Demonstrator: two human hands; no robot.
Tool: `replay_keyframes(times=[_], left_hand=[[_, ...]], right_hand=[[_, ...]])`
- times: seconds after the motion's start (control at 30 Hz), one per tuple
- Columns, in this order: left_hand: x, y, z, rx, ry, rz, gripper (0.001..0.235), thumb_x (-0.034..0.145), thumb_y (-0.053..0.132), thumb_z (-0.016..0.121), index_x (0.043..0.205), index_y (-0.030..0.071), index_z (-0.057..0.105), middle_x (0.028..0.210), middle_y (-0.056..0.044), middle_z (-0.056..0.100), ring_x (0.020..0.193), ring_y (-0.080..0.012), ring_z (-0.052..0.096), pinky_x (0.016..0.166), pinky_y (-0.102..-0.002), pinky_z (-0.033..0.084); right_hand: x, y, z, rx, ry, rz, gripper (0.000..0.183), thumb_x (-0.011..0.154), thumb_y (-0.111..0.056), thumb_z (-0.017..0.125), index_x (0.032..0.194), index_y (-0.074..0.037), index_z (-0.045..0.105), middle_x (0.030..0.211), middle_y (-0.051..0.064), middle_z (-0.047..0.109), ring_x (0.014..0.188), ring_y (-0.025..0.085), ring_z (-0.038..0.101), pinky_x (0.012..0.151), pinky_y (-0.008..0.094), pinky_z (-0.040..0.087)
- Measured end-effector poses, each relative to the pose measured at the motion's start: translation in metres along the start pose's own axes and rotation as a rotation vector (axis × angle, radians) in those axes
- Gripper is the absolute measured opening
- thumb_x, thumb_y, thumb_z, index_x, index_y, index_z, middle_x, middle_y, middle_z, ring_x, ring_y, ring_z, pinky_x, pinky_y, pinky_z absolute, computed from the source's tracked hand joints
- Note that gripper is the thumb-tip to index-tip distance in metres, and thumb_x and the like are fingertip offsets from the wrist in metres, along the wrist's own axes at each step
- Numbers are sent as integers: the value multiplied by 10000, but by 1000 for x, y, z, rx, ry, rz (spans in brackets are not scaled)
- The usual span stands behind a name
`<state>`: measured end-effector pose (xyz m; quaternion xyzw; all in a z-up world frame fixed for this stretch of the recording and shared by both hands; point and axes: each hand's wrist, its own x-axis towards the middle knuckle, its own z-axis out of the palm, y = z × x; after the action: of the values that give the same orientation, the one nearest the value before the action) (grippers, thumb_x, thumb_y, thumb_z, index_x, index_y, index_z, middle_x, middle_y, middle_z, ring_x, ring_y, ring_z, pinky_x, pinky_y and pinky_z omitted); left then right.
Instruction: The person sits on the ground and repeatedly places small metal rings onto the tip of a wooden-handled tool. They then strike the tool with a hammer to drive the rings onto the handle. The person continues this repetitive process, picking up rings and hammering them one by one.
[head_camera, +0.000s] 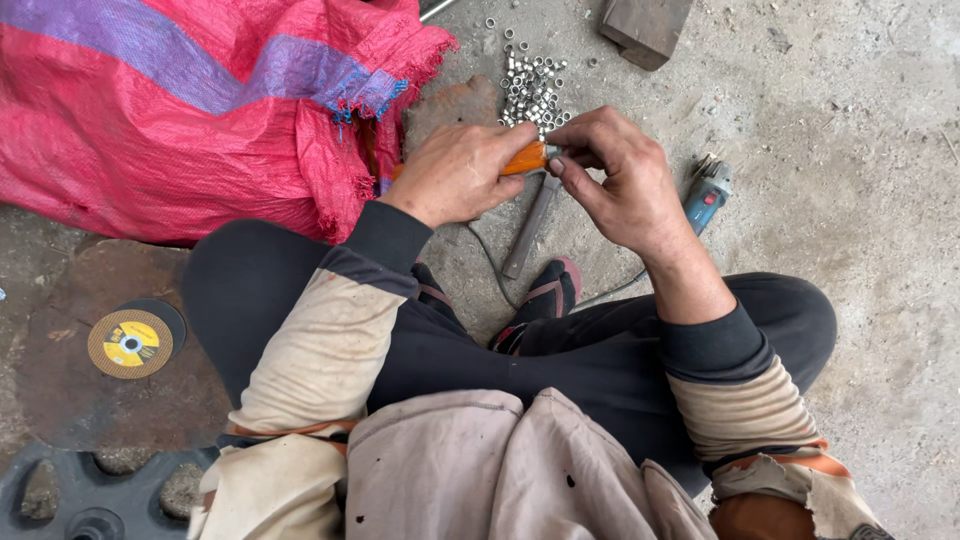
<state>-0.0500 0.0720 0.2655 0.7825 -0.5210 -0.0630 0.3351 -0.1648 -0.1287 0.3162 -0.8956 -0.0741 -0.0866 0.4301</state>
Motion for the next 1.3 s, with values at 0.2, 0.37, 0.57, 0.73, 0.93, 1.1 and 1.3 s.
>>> replay_keyframes(times=[0.2, 0.37, 0.57, 0.73, 0.93, 1.1, 1.3], left_hand=[[17, -39, 37, -524, 319, -215, 297, 978, 273, 823, 996, 70, 608, 876, -75, 647, 836, -190, 644, 770, -384, 559], [16, -78, 60, -621, 410, -270, 289, 927, 252, 824, 966, 65, 608, 841, -8, 650, 795, -108, 597, 755, -320, 534], [8, -120, 92, -653, 421, -398, 345, 942, 259, 833, 871, 54, 565, 763, -14, 519, 737, -112, 485, 692, -314, 476], [7, -140, 103, -673, 456, -383, 343, 933, 264, 818, 869, 51, 557, 755, 1, 491, 728, -104, 455, 676, -312, 456], [16, -150, 127, -638, 441, -353, 422, 950, 279, 831, 846, 19, 516, 761, -43, 457, 738, -133, 429, 682, -337, 448], [14, -146, 135, -598, 391, -421, 348, 945, 304, 818, 983, 1, 653, 823, -61, 657, 771, -124, 559, 758, -334, 518], [16, -156, 144, -657, 379, -424, 462, 945, 321, 819, 1243, 1, 672, 980, -79, 753, 906, -135, 669, 882, -312, 562]], right_hand=[[6, 148, 38, 620, 314, 487, 203, 1054, -167, 586, 1219, -48, 587, 973, 87, 687, 829, 180, 738, 752, 341, 650], [-64, 287, 160, -362, -289, 970, 708, 1017, -575, 546, 823, 65, 779, 681, 180, 736, 715, 297, 744, 787, 421, 587], [-126, 353, 243, -464, -178, 970, 731, 908, -635, 719, 1011, 89, 700, 935, 281, 742, 826, 357, 710, 787, 442, 581], [-101, 344, 235, 169, 390, 1280, 479, 864, -320, 726, 1118, 48, 555, 784, 148, 693, 577, 281, 714, 509, 472, 591], [-15, 251, 151, 535, 481, 1164, 394, 1008, -440, 575, 1056, -56, 497, 582, 51, 514, 427, 189, 525, 364, 380, 462], [28, 102, 55, 241, 205, 734, 354, 1110, -412, 494, 1076, -60, 477, 630, 2, 532, 452, 125, 541, 381, 318, 457], [2, 7, 27, -132, 205, 332, 345, 1155, -367, 516, 1142, -23, 480, 693, 98, 650, 568, 217, 673, 479, 380, 533]])
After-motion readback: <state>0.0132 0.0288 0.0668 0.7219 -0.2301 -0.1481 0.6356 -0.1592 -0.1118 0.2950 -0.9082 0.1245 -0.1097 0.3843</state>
